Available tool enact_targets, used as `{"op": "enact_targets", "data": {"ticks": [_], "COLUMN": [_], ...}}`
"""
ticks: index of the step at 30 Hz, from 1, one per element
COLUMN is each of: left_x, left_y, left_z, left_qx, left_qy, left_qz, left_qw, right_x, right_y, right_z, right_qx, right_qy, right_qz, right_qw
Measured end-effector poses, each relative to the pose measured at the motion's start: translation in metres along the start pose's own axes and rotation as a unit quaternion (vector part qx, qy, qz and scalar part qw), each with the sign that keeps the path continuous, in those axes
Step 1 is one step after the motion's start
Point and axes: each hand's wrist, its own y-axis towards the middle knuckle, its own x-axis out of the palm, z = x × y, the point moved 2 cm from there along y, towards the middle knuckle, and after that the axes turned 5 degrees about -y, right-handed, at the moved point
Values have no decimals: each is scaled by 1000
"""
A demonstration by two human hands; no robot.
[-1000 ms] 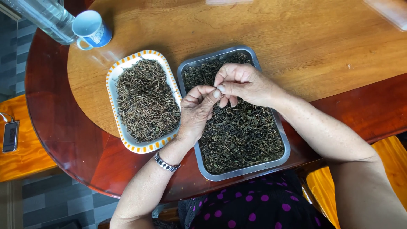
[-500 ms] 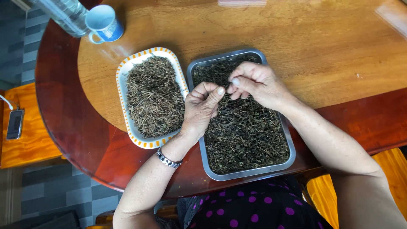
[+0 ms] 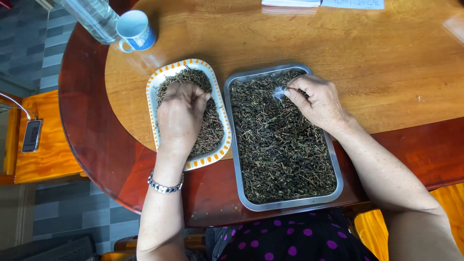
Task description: The person sits at a wooden table and sorts dried herbs by hand. They pick up small portions from a metal tray, separate the material, and place the sorted pieces into a white rectangular dish. The process involves repetitive picking and transferring of the dried plant matter between the two containers.
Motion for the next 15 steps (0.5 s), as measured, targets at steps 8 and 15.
{"op": "enact_targets", "data": {"ticks": [8, 15], "left_x": [-6, 13], "left_y": [-5, -5], "left_z": [5, 18], "left_qx": [-5, 157], "left_qy": [79, -6], "left_qz": [-75, 4], "left_qw": [994, 988], "right_x": [-1, -4], "right_y": [4, 3], "right_z": [-1, -3], "right_qx": [-35, -44], "right_qy": [-17, -102], "right_qz": [4, -15], "right_qw": [999, 994]}}
